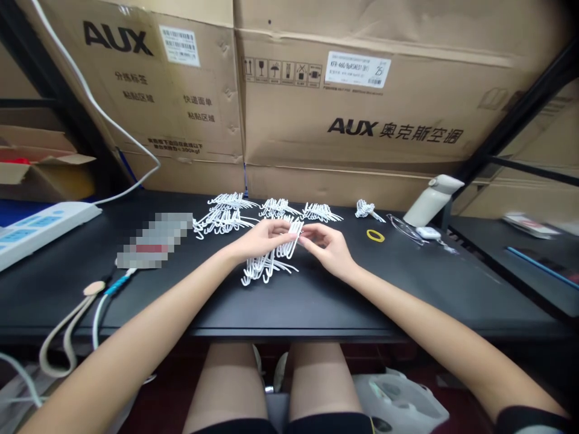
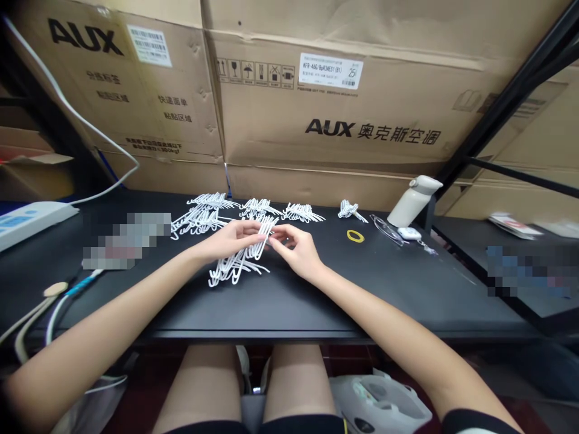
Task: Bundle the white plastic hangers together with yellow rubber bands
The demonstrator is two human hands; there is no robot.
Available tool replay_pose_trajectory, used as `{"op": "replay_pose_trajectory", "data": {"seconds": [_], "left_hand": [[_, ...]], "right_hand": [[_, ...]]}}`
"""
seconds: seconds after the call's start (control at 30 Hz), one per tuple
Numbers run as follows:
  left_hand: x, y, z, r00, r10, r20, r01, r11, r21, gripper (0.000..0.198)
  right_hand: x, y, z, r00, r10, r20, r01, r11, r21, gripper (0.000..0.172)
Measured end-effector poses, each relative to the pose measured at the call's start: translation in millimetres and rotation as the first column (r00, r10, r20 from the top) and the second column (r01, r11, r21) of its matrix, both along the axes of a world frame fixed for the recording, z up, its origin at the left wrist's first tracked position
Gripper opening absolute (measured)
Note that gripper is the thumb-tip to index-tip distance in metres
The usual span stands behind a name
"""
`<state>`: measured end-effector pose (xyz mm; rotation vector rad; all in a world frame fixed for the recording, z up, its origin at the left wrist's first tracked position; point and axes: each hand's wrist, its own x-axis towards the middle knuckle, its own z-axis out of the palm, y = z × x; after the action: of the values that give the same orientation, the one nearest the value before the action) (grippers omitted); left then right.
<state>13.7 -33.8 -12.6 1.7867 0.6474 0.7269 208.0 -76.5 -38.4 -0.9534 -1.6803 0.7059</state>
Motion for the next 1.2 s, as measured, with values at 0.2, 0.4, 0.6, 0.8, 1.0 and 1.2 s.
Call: {"op": "replay_pose_trajectory", "data": {"seconds": [0.2, 0.4, 0.6, 0.8, 1.0, 1.2], "left_hand": [[-0.2, -0.6, 0.5, 1.000, -0.025, -0.007, 0.025, 1.000, 0.006, 0.039], [-0.5, 0.8, 0.4, 0.999, 0.004, -0.037, -0.003, 1.000, 0.029, 0.038], [0.3, 0.3, -0.5, 1.000, -0.013, -0.006, 0.013, 1.000, 0.019, 0.035], [0.9, -1.1, 0.2, 1.000, -0.009, 0.012, 0.009, 1.000, 0.011, 0.036], [0.9, -0.2, -1.4, 1.000, -0.008, -0.001, 0.008, 1.000, 0.000, 0.033], [1.2, -0.9, -1.0, 1.000, 0.014, -0.018, -0.014, 1.000, 0.015, 0.033]], "right_hand": [[0.0, 0.1, 0.1, 0.999, -0.036, -0.029, 0.037, 0.999, 0.035, 0.029], [0.0, 0.0, -1.0, 1.000, 0.012, -0.002, -0.012, 0.999, 0.050, 0.033], [-0.3, 1.3, -1.2, 0.999, -0.018, -0.034, 0.020, 0.999, 0.046, 0.034], [0.4, 0.9, 0.2, 0.998, -0.031, -0.053, 0.033, 0.999, 0.034, 0.030], [-0.4, -1.3, -0.1, 1.000, -0.016, 0.013, 0.015, 0.997, 0.075, 0.014], [-1.7, -5.4, 2.7, 0.990, 0.006, 0.144, -0.038, 0.975, 0.217, 0.012]]}}
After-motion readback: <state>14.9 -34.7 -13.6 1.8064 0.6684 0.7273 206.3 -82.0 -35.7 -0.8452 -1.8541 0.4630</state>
